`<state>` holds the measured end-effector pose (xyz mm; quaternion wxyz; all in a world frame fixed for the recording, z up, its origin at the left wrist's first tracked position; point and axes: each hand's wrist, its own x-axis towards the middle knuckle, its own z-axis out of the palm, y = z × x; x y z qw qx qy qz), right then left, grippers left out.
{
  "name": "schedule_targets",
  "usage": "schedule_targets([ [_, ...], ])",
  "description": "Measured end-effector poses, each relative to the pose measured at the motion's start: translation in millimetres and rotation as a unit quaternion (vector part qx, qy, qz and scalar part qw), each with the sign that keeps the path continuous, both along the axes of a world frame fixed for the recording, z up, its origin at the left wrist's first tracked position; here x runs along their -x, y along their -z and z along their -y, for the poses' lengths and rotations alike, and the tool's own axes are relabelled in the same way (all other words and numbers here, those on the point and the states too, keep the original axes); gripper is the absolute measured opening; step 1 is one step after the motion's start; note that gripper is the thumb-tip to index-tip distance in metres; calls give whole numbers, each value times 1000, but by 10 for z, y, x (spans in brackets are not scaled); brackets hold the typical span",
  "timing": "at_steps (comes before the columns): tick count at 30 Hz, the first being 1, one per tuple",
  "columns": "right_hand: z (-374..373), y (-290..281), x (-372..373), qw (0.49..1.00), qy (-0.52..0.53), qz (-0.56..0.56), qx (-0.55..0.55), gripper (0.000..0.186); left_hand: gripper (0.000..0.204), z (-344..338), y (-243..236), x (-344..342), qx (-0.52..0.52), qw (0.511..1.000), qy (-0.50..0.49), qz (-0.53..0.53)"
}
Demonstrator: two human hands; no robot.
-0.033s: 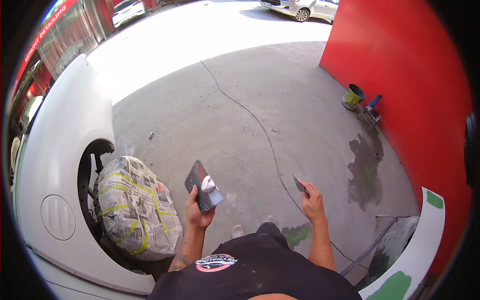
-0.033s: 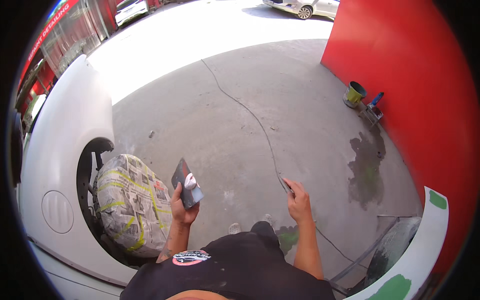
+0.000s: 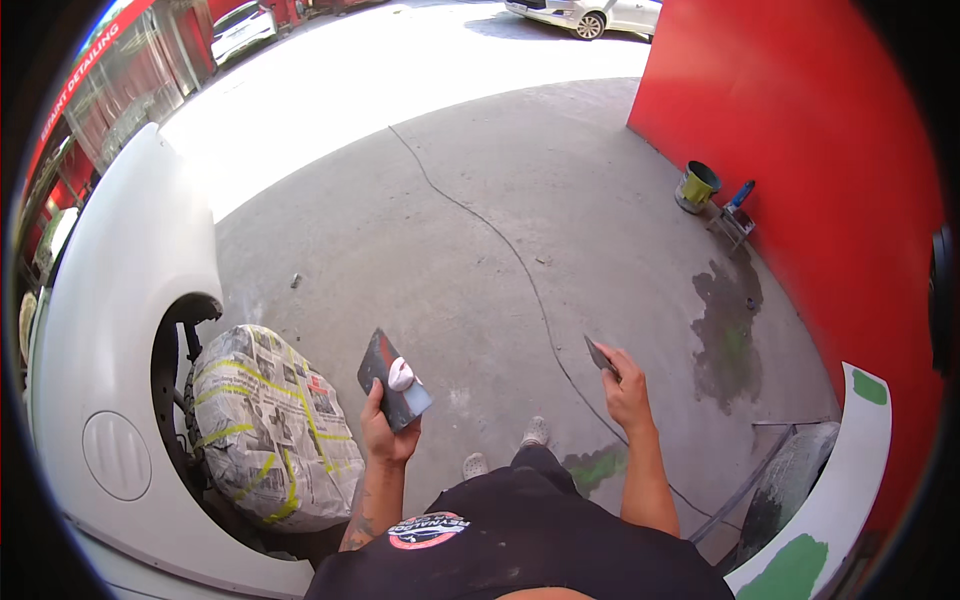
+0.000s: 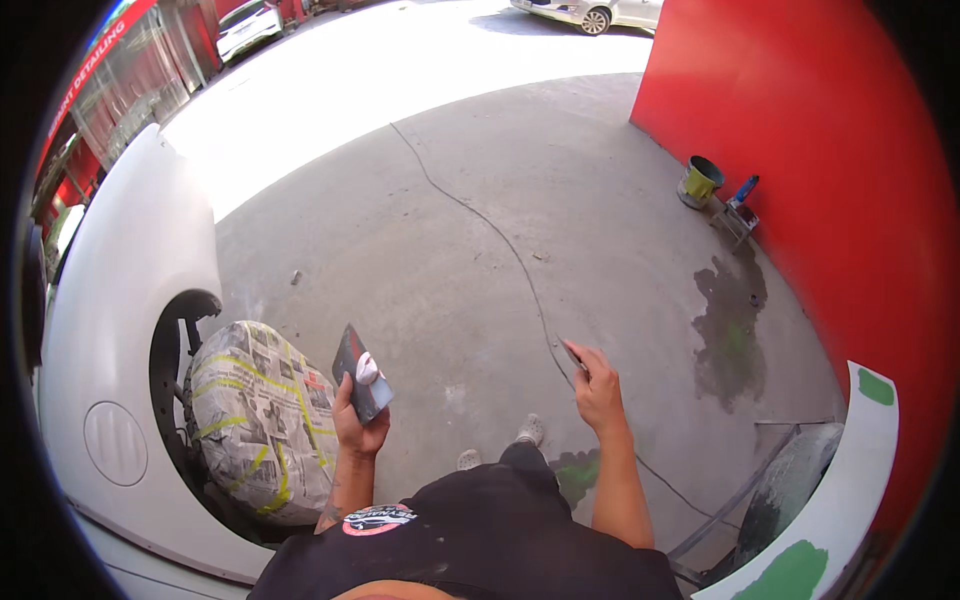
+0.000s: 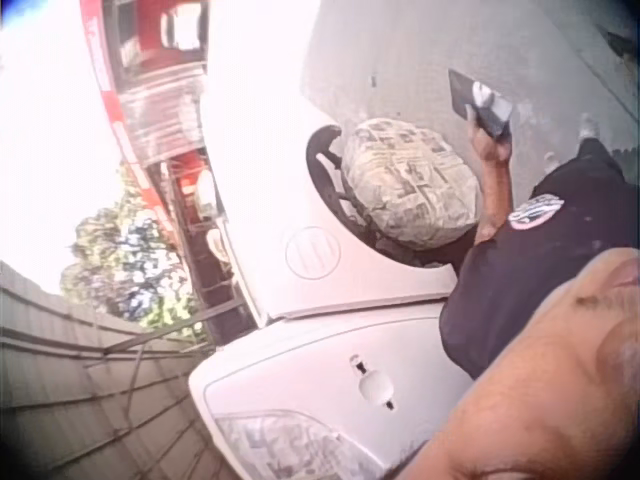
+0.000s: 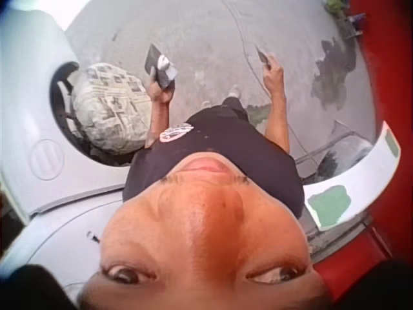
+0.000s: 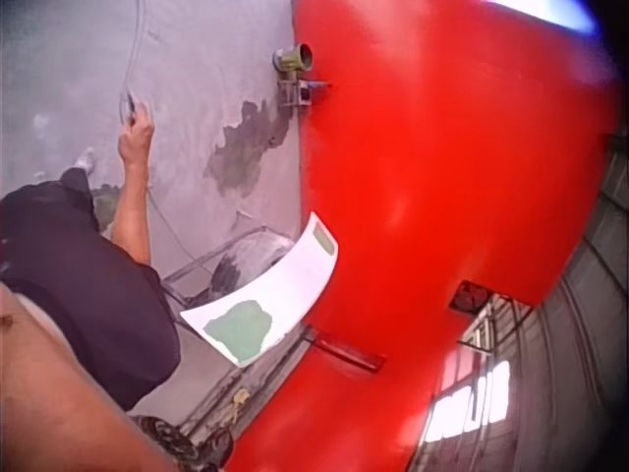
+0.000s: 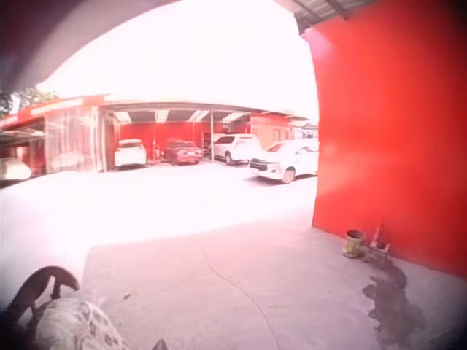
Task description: The person feels the surface of a car panel by hand, scoops putty from a can onto a spreader, applies hardener from a tube onto the putty, and mixes the filler using two spreaders.
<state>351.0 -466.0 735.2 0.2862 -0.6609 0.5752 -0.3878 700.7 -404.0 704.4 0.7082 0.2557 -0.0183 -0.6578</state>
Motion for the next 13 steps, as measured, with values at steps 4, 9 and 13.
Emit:
schedule_targets([
  [4, 1114, -488, 160, 995, -3, 60, 75, 37, 28, 310, -4, -110, -24, 998, -48, 26],
  [9, 3044, -1821, 229, 950, -86, 138, 266, 34, 24, 979, -72, 99, 17, 994, -109, 20],
  [13, 3732, -3263, 159, 957, -48, -41, 283, 37, 38, 1496, -51, 140, 59, 993, -86, 56],
])
